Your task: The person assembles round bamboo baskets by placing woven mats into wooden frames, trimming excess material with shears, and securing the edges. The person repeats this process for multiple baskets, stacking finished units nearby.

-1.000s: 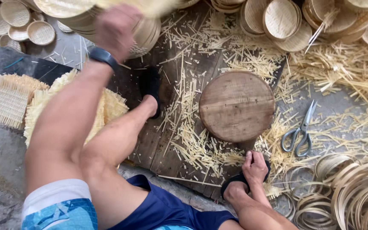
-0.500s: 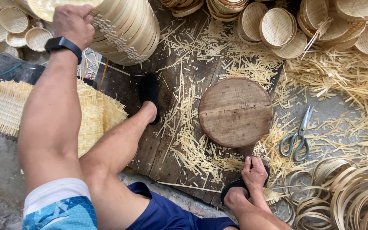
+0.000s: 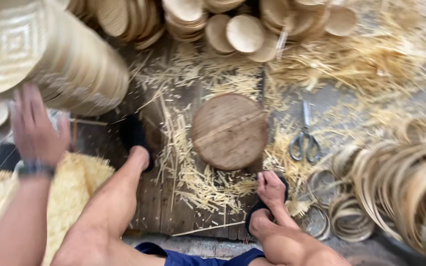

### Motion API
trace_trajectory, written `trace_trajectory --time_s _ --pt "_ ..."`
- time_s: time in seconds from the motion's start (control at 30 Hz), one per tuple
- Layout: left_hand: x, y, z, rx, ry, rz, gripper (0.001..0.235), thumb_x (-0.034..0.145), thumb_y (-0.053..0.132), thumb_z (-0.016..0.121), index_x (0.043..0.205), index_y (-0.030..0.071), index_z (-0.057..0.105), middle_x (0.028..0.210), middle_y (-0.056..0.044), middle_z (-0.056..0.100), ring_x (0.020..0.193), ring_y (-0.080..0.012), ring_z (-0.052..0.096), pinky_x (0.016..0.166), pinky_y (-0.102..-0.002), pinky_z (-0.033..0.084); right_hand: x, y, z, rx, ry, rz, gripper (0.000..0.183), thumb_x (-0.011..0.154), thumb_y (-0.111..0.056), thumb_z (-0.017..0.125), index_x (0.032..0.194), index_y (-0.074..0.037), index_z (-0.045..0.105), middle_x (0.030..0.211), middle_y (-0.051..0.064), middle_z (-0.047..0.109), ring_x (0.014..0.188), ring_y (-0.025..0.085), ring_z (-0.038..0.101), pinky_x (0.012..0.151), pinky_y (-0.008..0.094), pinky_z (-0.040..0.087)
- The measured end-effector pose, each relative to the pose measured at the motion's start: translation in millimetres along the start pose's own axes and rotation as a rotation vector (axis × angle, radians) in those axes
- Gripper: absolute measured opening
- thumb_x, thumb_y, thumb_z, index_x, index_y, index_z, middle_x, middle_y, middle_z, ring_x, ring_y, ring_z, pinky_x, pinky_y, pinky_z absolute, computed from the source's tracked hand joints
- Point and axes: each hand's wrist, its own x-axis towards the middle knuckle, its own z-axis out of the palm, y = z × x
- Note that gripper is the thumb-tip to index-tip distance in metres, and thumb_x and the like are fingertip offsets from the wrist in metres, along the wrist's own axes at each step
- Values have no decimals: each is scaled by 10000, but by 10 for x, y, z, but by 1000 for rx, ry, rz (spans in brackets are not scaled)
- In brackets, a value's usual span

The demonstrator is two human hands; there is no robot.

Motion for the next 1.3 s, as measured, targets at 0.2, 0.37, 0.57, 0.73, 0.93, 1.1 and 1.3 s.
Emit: trace_trajectory --time_s 0.2,0.37,0.57,0.73,0.93,1.1,1.3 --pt "-1285 1325 -108 -295 -288 -119 833 902 327 707 1551 -101 408 1527 -338 497 1433 -521 456 1160 -598 376 27 -103 -108 38 13 5 127 936 -191 657 865 -93 692 838 110 667 761 354 667 664 439 531" --pt "-1119 1814 259 -466 -401 -135 771 903 298 711 1511 -89 437 1489 -321 516 1393 -503 476 1134 -583 392 20 -85 -136 70 14 -4 121 932 -176 661 867 -79 693 829 124 660 753 363 666 657 444 533" --pt "-709 1956 454 -518 -423 -104 698 905 264 716 1463 -75 472 1444 -301 539 1346 -481 500 1104 -566 411 8 -40 -157 110 35 6 112 925 -161 662 865 -71 690 811 121 650 741 360 661 653 440 533" --pt "-653 2009 453 -529 -441 -123 636 906 235 720 1423 -64 501 1406 -284 557 1306 -463 520 1079 -551 426 4 -32 -178 97 18 11 117 931 -148 659 855 -60 673 817 123 636 735 360 653 653 439 528" --pt "-621 2021 426 -524 -451 -128 563 908 201 724 1375 -50 535 1360 -264 580 1258 -441 544 1048 -533 445 16 -35 -178 103 26 -3 108 934 -146 654 872 -61 677 825 121 639 741 358 653 653 438 529" --pt "-662 2060 452 -525 -471 -138 503 909 172 728 1335 -38 564 1322 -247 598 1218 -422 563 1023 -519 461 3 -16 -185 114 4 12 116 938 -152 652 868 -63 677 822 117 640 739 347 662 657 431 534" --pt "-620 2195 501 -550 -476 -118 431 911 138 733 1287 -24 599 1277 -227 621 1171 -400 587 993 -501 480 18 -58 -198 94 14 -14 124 940 -158 655 865 -60 672 828 119 646 749 351 661 665 433 532"
